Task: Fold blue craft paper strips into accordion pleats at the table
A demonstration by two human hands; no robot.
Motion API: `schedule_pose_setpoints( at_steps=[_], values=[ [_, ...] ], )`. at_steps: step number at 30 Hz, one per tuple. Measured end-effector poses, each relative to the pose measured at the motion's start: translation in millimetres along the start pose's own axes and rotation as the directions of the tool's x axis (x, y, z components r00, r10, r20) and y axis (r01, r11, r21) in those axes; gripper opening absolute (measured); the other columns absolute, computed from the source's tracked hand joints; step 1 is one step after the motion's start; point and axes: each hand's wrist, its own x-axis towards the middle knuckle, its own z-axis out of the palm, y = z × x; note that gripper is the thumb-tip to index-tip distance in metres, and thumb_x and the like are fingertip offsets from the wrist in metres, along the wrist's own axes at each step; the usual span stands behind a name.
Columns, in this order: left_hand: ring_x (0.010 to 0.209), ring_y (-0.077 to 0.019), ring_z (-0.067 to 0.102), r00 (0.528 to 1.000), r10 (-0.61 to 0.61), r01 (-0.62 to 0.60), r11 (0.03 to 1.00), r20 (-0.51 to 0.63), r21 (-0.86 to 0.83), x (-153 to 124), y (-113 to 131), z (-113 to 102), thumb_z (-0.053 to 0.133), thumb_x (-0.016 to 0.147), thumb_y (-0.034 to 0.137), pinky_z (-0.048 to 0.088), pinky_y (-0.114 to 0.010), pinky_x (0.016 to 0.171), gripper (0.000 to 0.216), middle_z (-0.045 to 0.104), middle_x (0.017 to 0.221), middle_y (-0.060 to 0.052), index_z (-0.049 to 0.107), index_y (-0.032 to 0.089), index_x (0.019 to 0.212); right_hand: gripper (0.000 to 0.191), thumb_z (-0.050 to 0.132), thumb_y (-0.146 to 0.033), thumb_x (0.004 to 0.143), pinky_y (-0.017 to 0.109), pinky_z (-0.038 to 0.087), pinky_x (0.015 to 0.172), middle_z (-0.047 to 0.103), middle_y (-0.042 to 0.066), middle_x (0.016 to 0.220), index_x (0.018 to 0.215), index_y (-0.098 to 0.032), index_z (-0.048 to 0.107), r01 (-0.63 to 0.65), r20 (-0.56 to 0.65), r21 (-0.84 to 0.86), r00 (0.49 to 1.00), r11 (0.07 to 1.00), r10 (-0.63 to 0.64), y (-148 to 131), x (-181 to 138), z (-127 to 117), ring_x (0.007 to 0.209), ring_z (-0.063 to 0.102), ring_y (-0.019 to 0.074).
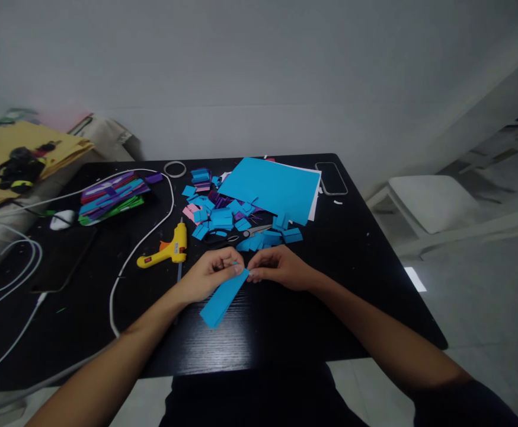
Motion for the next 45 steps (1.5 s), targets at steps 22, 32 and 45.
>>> schedule_pose_setpoints(
  at_steps=[22,32,45],
  values=[
    [0.058,-0.0085,0.044,0.99,-0.041,0.044,0.999,0.132,-0.021,0.0,1.7,-2.2,0.07,0.092,0.042,0.035,-0.021,0.056,0.03,0.056,0.068,0.003,0.066,0.013,0.087,0.023,0.086,-0.034,0.078,0.029,0.054,0.081,0.077,0.002,0.085,0.091,-0.018,0.079,-0.036,0.058,-0.023,0.998,0.999,0.037,-1.8,0.1,-4.3,0.081,0.071,0.0142],
    [0.064,-0.012,0.053,0.999,-0.011,0.01,1.0,0.042,0.013,-0.7,-4.4,-2.7,0.07,0.093,0.043,0.039,-0.022,0.059,0.03,0.066,0.075,-0.003,0.069,0.013,0.09,0.026,0.083,-0.038,0.082,0.026,0.055,0.076,0.077,0.003,0.083,0.092,-0.015,0.077,-0.037,0.041,0.014,0.998,0.999,0.036,2.6,1.2,-2.9,0.075,0.07,0.0121],
    [0.059,-0.0099,0.049,1.0,0.001,-0.001,1.0,0.015,0.018,-1.2,-1.7,-1.0,0.07,0.093,0.04,0.037,-0.021,0.056,0.028,0.062,0.069,-0.001,0.067,0.013,0.088,0.03,0.08,-0.043,0.084,0.027,0.055,0.076,0.077,0.004,0.083,0.092,-0.014,0.076,-0.057,0.053,0.006,0.997,0.998,0.056,1.1,-0.1,-1.2,0.075,0.07,0.0126]
  ],
)
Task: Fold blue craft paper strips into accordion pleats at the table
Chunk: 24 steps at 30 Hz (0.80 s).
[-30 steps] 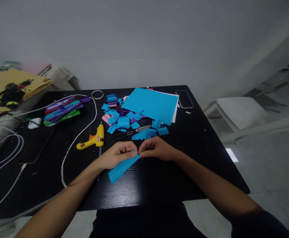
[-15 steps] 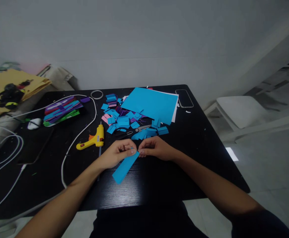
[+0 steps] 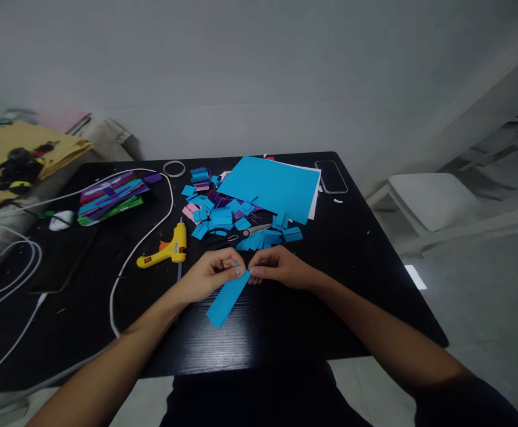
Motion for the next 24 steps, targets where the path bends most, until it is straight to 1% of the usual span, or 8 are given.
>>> schedule_pose_setpoints(
  at_steps=[15,18,22,24],
  values=[
    [0.061,-0.0109,0.05,1.0,0.005,-0.006,0.998,0.012,0.067,-0.5,-0.1,-1.2,0.068,0.093,0.04,0.039,-0.022,0.057,0.026,0.06,0.07,0.0,0.068,0.014,0.09,0.03,0.082,-0.042,0.082,0.027,0.054,0.074,0.076,0.003,0.082,0.091,-0.015,0.075,-0.007,0.007,0.002,1.0,1.0,0.007,1.7,0.9,-1.2,0.074,0.069,0.0128],
    [0.062,-0.0109,0.049,1.0,0.013,-0.016,0.996,0.028,0.085,-0.8,-0.4,0.9,0.068,0.093,0.039,0.039,-0.022,0.058,0.025,0.059,0.071,0.0,0.069,0.014,0.09,0.031,0.079,-0.045,0.085,0.027,0.054,0.073,0.073,0.002,0.078,0.088,-0.015,0.074,0.003,-0.005,-0.021,1.0,1.0,-0.004,0.4,1.4,-1.3,0.072,0.067,0.0128],
    [0.059,-0.0099,0.045,0.996,0.021,-0.029,0.995,0.082,0.094,-1.3,-1.7,7.0,0.069,0.093,0.039,0.037,-0.021,0.056,0.026,0.055,0.068,0.001,0.068,0.014,0.088,0.032,0.074,-0.046,0.089,0.027,0.052,0.07,0.07,0.001,0.073,0.082,-0.015,0.073,0.037,-0.035,-0.071,0.999,0.997,-0.04,-0.8,2.5,-2.3,0.067,0.064,0.012],
    [0.058,-0.0095,0.045,0.997,0.022,-0.029,0.995,0.071,0.096,-1.3,-2.3,8.4,0.068,0.093,0.04,0.036,-0.021,0.055,0.026,0.054,0.067,0.002,0.068,0.014,0.088,0.032,0.074,-0.046,0.089,0.026,0.051,0.069,0.069,0.0,0.072,0.082,-0.015,0.072,0.044,-0.045,-0.069,0.998,0.997,-0.048,-0.5,2.9,-2.7,0.067,0.064,0.012]
  ],
)
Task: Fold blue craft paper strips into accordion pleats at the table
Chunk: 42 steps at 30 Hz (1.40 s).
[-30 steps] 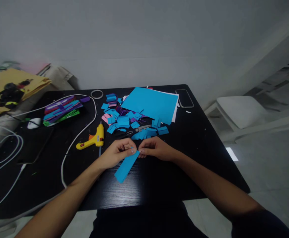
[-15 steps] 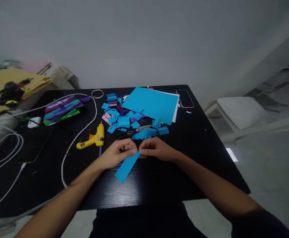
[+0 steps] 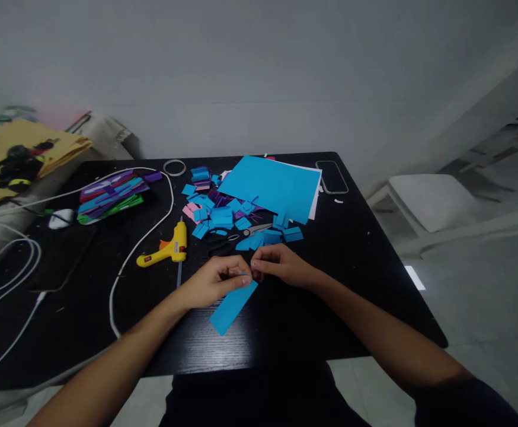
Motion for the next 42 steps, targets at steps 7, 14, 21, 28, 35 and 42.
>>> schedule_pose_setpoints(
  at_steps=[7,14,21,28,35,42],
  values=[
    [0.056,-0.0086,0.043,0.989,0.003,-0.008,0.999,-0.149,-0.032,3.0,1.9,-3.5,0.068,0.093,0.041,0.034,-0.02,0.053,0.028,0.054,0.065,0.004,0.065,0.015,0.087,0.03,0.074,-0.046,0.089,0.027,0.054,0.069,0.071,0.001,0.074,0.086,-0.016,0.072,0.0,-0.013,0.049,1.0,0.999,0.001,2.4,1.0,1.7,0.068,0.066,0.0122],
    [0.053,-0.0075,0.038,0.976,-0.004,-0.001,1.0,-0.219,-0.023,4.2,1.5,-3.5,0.068,0.092,0.041,0.031,-0.02,0.051,0.029,0.047,0.061,0.006,0.062,0.014,0.082,0.04,0.076,-0.054,0.086,0.028,0.053,0.067,0.068,0.002,0.071,0.078,-0.015,0.068,-0.025,-0.092,0.175,0.995,0.984,0.041,2.3,1.3,4.3,0.067,0.065,0.0137],
    [0.052,-0.0079,0.037,0.969,-0.016,0.006,0.999,-0.248,-0.042,5.3,-4.1,-6.2,0.068,0.09,0.042,0.03,-0.021,0.051,0.03,0.047,0.06,0.005,0.061,0.015,0.079,0.049,0.067,-0.053,0.094,0.027,0.046,0.059,0.04,-0.005,0.057,0.063,-0.019,0.048,-0.2,0.111,0.674,0.979,0.711,0.17,-12.0,-2.0,8.1,0.055,0.043,0.0115],
    [0.054,-0.0089,0.037,0.957,0.008,-0.017,1.0,-0.289,-0.026,6.5,-4.8,-5.6,0.069,0.089,0.042,0.03,-0.022,0.052,0.029,0.046,0.06,0.005,0.062,0.015,0.079,0.053,0.043,-0.054,0.104,0.025,0.041,0.058,0.032,-0.005,0.059,0.064,-0.021,0.04,-0.256,0.203,0.788,0.967,0.559,0.157,-14.6,-2.4,6.1,0.054,0.033,0.0119],
    [0.061,-0.0126,0.051,0.931,0.037,-0.01,0.997,-0.363,0.075,7.4,-9.9,-5.4,0.069,0.09,0.039,0.04,-0.024,0.058,0.023,0.058,0.066,0.001,0.073,0.016,0.09,0.049,0.045,-0.048,0.104,0.024,0.042,0.059,0.032,-0.005,0.06,0.065,-0.021,0.039,-0.244,0.177,0.817,0.968,0.523,0.176,-13.7,-1.2,4.7,0.055,0.035,0.0124],
    [0.113,-0.0245,0.066,0.839,0.425,-0.256,0.859,-0.34,0.443,1.2,-4.2,-4.8,0.058,0.094,0.018,0.05,-0.038,0.097,0.027,0.072,0.121,-0.01,0.075,0.02,0.115,0.047,0.047,-0.046,0.103,0.024,0.042,0.059,0.032,-0.004,0.06,0.064,-0.021,0.037,-0.224,0.116,0.841,0.964,0.492,0.24,-12.2,-0.5,2.0,0.055,0.038,0.0122]
  ],
)
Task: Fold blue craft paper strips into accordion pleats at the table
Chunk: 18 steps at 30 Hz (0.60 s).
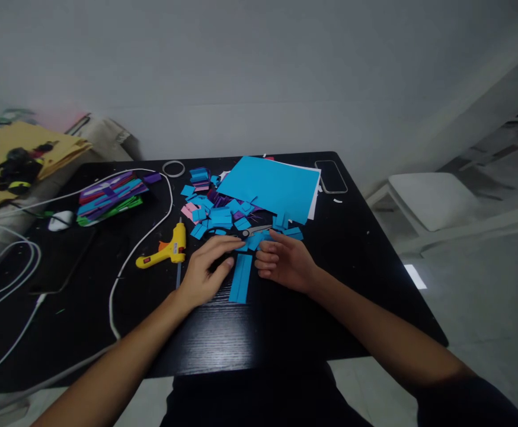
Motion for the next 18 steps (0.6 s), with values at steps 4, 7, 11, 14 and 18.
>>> schedule_pose_setpoints(
  at_steps=[4,7,11,14,18],
  values=[
    [0.075,-0.0169,0.066,0.993,-0.048,0.047,0.999,-0.105,-0.014,-4.8,-7.7,-3.0,0.047,0.09,0.008,0.049,-0.029,0.072,0.028,0.071,0.078,-0.003,0.07,0.019,0.079,0.048,0.052,-0.049,0.101,0.024,0.042,0.057,0.032,-0.005,0.06,0.065,-0.022,0.034,0.001,-0.019,0.028,1.0,1.0,-0.001,-0.5,-0.1,0.1,0.055,0.038,0.0118],
    [0.06,-0.0146,0.058,0.988,-0.102,0.097,0.994,-0.116,-0.051,-6.3,-13.9,-4.4,0.045,0.081,0.006,0.043,-0.027,0.061,0.027,0.062,0.061,0.0,0.059,0.019,0.062,0.049,0.055,-0.049,0.1,0.024,0.042,0.057,0.033,-0.005,0.06,0.064,-0.022,0.035,0.001,-0.018,0.033,1.0,0.999,-0.001,-0.5,-0.2,0.5,0.055,0.038,0.0115],
    [0.049,-0.0128,0.044,0.994,-0.104,0.099,0.98,-0.017,-0.173,-6.5,-13.8,-4.9,0.046,0.07,0.01,0.03,-0.028,0.053,0.022,0.05,0.049,0.001,0.045,0.02,0.05,0.048,0.055,-0.047,0.1,0.024,0.041,0.058,0.034,-0.005,0.06,0.064,-0.022,0.037,0.007,-0.018,0.028,1.0,1.0,-0.006,-0.7,-0.7,0.8,0.055,0.039,0.0114],
    [0.046,-0.0119,0.035,0.99,-0.139,0.143,0.959,0.034,-0.246,-6.9,-11.2,-3.0,0.047,0.066,0.012,0.023,-0.029,0.05,0.021,0.041,0.045,0.002,0.041,0.02,0.048,0.047,0.054,-0.047,0.1,0.024,0.041,0.058,0.035,-0.004,0.06,0.064,-0.022,0.036,0.009,-0.019,0.034,1.0,0.999,-0.008,-1.0,-1.0,0.9,0.056,0.04,0.0119],
    [0.047,-0.0138,0.039,0.973,-0.221,0.227,0.893,0.061,-0.388,-1.8,-4.8,-0.8,0.047,0.069,0.013,0.029,-0.028,0.049,0.023,0.039,0.045,0.001,0.035,0.021,0.051,0.047,0.048,-0.046,0.102,0.025,0.041,0.058,0.037,-0.003,0.059,0.064,-0.022,0.037,0.006,-0.02,0.031,1.0,1.0,-0.005,-1.0,-0.9,1.3,0.056,0.04,0.0125]
  ],
)
